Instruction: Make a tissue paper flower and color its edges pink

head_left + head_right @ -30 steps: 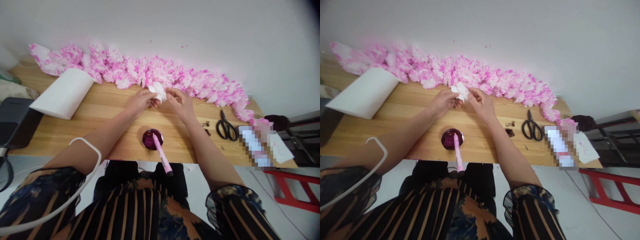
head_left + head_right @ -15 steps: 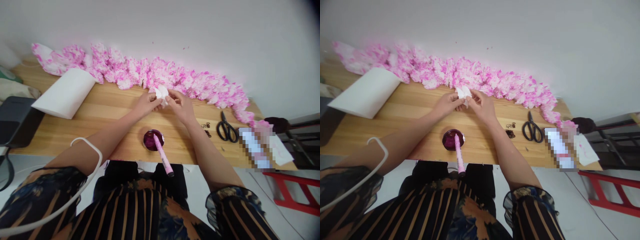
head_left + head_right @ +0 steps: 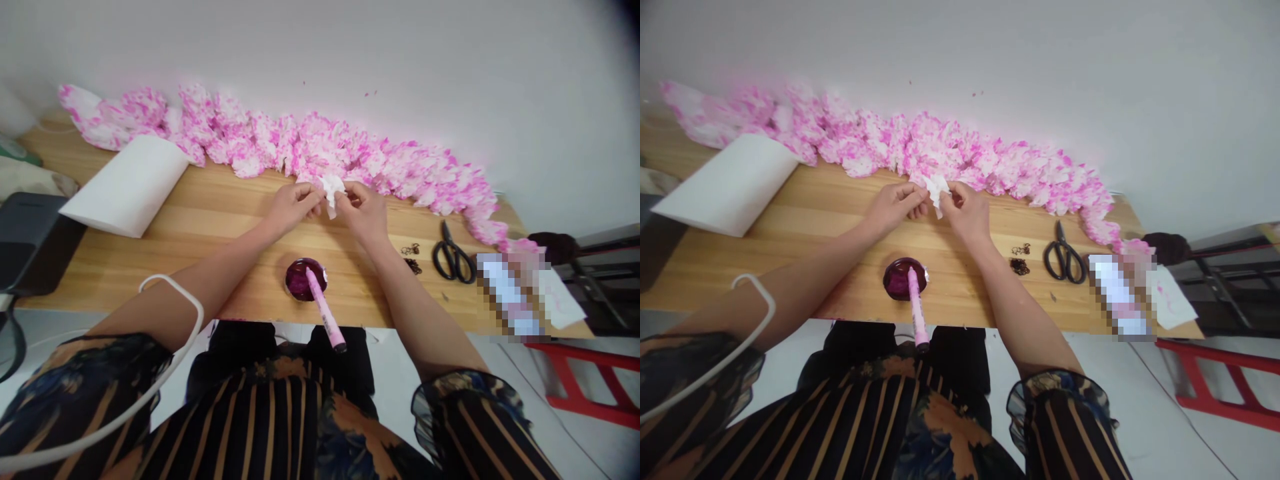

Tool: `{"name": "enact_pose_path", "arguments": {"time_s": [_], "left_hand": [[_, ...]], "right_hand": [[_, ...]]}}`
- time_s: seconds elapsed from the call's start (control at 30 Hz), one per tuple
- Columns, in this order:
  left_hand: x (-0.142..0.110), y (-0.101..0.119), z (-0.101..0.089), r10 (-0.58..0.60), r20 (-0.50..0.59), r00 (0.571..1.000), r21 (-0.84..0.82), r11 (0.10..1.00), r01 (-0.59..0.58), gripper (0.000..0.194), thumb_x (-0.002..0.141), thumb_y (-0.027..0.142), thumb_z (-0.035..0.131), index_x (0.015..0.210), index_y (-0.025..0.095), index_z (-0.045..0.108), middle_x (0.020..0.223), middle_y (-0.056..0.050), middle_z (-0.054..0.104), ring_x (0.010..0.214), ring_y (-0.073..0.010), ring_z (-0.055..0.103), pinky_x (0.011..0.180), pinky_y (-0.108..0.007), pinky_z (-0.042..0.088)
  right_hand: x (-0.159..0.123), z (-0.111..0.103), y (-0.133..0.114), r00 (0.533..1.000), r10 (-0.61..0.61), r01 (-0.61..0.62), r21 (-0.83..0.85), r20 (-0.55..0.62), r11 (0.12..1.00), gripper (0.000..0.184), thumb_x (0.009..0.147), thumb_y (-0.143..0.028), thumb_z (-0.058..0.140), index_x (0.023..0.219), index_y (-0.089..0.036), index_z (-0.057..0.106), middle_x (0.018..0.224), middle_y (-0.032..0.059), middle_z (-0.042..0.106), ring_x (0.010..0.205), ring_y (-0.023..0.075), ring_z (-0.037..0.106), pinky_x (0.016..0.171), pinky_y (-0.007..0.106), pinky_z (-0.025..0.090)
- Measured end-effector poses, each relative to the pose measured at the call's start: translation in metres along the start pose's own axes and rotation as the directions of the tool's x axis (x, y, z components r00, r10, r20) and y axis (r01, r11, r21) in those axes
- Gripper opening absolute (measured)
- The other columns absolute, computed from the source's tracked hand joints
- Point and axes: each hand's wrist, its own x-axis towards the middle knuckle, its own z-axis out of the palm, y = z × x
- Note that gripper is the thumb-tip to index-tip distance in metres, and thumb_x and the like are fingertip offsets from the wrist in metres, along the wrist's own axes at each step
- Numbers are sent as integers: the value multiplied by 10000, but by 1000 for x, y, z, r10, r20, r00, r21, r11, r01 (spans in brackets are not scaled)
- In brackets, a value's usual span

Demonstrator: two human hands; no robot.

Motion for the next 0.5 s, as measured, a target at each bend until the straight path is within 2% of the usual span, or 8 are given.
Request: {"name": "enact_pose_path", "arguments": {"time_s": [0.3,0.5], "left_hand": [[-2,0,5,-4,77,997,-6,1000,5,167,827,183,667,676,153,601,628,5,653,574,-74,569,611,-193,460],[-2,0,3,-5,82,997,7,1000,5,175,851,158,625,677,151,614,625,-2,660,561,-69,569,604,-182,463]], "right_hand": [[1,1,0,1000,8,-8,19,16,1000,251,850,-313,579,973,-205,769,850,18,750,703,175,623,663,316,499],[1,2,-1,1000,18,-18,34,25,999,253,847,-308,575,970,-204,771,825,13,745,673,167,610,640,311,479]]}}
